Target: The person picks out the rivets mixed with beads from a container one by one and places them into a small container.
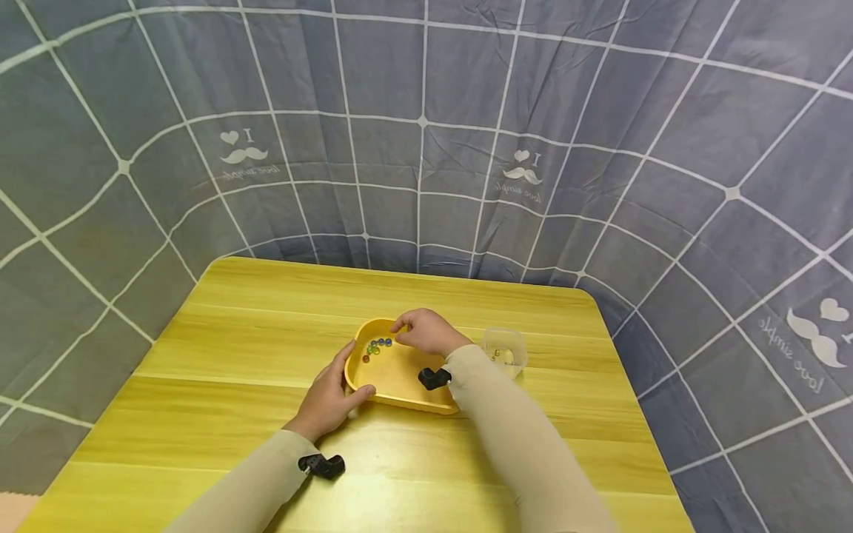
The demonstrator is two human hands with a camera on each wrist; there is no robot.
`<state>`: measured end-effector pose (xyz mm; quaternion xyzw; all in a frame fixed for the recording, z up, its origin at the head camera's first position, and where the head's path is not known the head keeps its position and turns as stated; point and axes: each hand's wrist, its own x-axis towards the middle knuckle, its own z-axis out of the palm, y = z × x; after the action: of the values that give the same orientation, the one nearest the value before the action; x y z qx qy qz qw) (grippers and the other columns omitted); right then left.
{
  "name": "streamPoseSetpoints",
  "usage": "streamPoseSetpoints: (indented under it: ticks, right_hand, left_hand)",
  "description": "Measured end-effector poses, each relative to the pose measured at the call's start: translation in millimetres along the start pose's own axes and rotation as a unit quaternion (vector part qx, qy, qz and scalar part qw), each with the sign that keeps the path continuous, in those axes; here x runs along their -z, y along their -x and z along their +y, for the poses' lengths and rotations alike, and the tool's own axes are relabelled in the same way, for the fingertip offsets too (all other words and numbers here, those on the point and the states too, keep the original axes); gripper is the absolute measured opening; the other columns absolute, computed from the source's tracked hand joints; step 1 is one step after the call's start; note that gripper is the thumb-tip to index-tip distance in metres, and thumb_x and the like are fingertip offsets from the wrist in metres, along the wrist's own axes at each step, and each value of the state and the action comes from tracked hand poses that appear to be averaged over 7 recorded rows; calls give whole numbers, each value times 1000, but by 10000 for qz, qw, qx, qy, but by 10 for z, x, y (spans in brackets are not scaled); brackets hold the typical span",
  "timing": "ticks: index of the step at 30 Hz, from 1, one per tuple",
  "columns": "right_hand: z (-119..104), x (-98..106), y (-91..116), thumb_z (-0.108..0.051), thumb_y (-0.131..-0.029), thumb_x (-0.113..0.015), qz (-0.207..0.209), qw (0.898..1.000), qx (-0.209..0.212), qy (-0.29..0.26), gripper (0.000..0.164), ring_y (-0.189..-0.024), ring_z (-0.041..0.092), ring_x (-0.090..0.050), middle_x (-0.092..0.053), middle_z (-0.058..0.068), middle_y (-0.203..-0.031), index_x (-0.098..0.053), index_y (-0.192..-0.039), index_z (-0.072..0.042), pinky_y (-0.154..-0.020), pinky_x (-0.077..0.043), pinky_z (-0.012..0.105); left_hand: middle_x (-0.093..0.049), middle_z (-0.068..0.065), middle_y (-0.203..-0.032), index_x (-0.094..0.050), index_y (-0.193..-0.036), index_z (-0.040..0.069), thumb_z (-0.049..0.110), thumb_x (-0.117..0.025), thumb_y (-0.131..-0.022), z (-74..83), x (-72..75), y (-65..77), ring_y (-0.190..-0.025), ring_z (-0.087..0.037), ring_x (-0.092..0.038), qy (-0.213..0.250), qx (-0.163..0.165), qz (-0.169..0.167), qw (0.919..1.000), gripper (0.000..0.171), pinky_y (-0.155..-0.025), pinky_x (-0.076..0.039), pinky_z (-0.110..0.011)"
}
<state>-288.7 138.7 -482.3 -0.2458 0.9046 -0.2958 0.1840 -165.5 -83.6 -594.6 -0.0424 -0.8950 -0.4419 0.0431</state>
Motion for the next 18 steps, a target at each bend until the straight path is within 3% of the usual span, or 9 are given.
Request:
streamPoseSetpoints:
  ticks: [3, 6, 12, 18]
  right_hand:
    - [-58, -107, -99, -19, -100, -72, -84, 9999, 82, 83, 25, -66, 13, -49, -72, 8, -88, -77, -122, -9, -63, -43, 26]
    - [-99, -195, -180, -19, -100, -73, -182, 9996, 112, 177, 26, -71, 15, -53, -74, 7, -95, -77, -123, -9, -66, -45, 27]
    - [-136, -348, -303, -18, -100, -73, -406, 9988, 78, 262, 27, -88, 12, -61, -76, 4, -124, -78, -126, -11, -78, -50, 25]
    - [-137, -426, -370, -19, -100, -72, -512, 9983, 37, 257, 27, -100, 15, -66, -75, 3, -129, -78, -126, -13, -89, -55, 32]
  left_hand:
    - [-56, -8, -155, -24, -169, 31, 59, -78, -90, -7, 4, 6, -135, -34, -56, -12, -18, 14, 10000, 100, -112, -46, -57]
    - [-57, -8, -155, -24, -169, 31, 59, -77, -90, -2, 6, 5, -135, -34, -57, -29, -36, 19, 10000, 100, -111, -46, -57]
    - [-57, -8, -155, -23, -169, 31, 59, -77, -90, 25, 28, 13, -136, -34, -56, 31, -21, -20, 10000, 99, -112, -46, -56]
    - [-59, -10, -152, -24, -169, 29, 60, -75, -91, 31, 26, 11, -134, -34, -57, -5, -61, -25, 10000, 98, -110, -48, -55]
